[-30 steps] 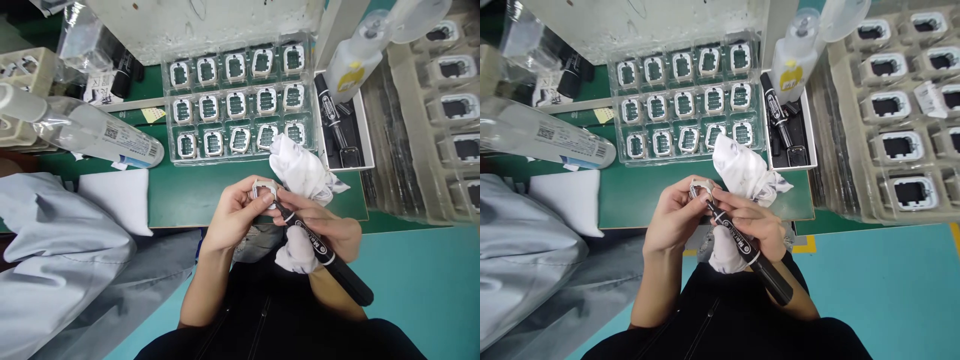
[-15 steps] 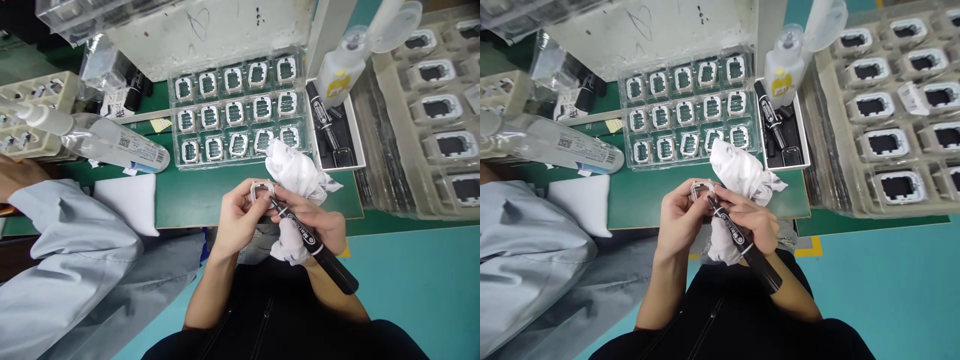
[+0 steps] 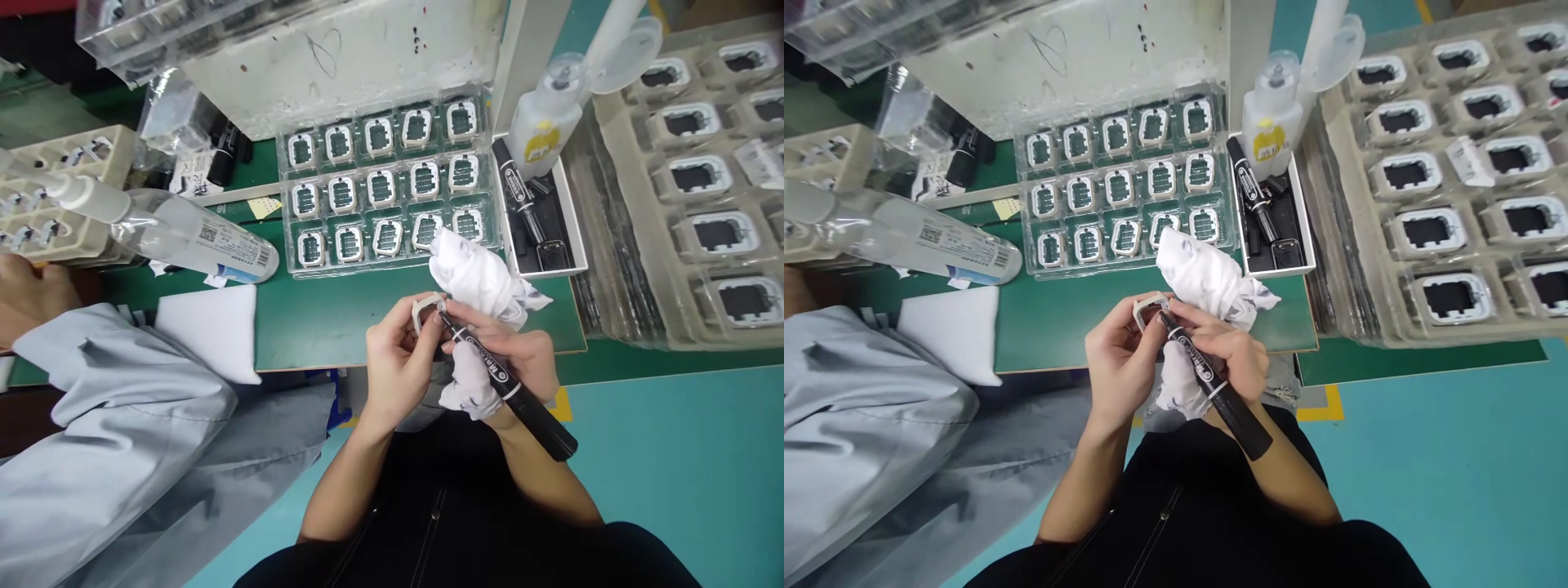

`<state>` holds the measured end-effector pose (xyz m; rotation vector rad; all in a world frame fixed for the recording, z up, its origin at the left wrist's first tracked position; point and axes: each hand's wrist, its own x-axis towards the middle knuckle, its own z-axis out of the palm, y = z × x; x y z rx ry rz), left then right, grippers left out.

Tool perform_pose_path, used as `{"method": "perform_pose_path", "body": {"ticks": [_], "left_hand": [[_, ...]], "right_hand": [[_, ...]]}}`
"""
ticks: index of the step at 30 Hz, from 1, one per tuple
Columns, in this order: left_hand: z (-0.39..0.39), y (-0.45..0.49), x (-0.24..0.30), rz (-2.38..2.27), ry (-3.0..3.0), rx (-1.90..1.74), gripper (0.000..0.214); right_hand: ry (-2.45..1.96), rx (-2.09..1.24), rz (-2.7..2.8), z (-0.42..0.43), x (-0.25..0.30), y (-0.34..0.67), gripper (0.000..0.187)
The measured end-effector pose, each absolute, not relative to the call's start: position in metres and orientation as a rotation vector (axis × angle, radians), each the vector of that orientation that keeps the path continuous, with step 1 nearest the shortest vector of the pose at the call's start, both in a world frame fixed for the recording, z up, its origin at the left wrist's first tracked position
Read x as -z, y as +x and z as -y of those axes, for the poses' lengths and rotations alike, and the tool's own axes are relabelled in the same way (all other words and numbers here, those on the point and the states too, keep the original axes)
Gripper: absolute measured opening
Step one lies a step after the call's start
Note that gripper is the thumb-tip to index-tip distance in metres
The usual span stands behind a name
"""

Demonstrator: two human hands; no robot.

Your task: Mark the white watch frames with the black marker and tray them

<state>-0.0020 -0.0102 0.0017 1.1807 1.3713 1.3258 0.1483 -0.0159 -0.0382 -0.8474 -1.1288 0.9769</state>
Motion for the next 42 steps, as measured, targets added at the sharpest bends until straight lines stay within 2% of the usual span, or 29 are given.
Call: {"method": "perform_pose_path", "body": {"ticks": [6, 10, 17, 23, 30, 37, 42], "left_hand": [[0.013, -0.004, 0.004, -1.392, 1.243, -1.304, 0.025], [0.011, -0.008, 0.001, -1.349, 1.262, -1.301, 0.025], [0.005, -0.013, -0.005, -1.143, 0.947, -1.242, 0.039], [0.005, -0.014, -0.004, -1.087, 0.815, -1.228, 0.036], [0.002, -0.012, -0.006, -1.119, 0.759, -1.201, 0.041], [0.000, -0.008, -0.011, -1.104, 0.783, -1.251, 0.039], [0.002, -0.002, -0.014, -1.192, 0.843, -1.256, 0.033]], "right_hand": [[-0.856, -0.909, 1.190, 0.017, 0.031, 0.145, 0.013], [-0.950, -0.865, 1.128, 0.018, 0.023, 0.139, 0.022], [-0.844, -1.182, 1.224, 0.013, 0.025, 0.166, 0.015], [-0.885, -1.326, 1.217, 0.011, 0.024, 0.175, 0.013], [-0.950, -0.977, 1.003, 0.021, 0.023, 0.133, 0.021], [-0.863, -0.898, 1.028, 0.021, 0.024, 0.131, 0.014], [-0.931, -0.949, 1.102, 0.020, 0.025, 0.142, 0.023]]}}
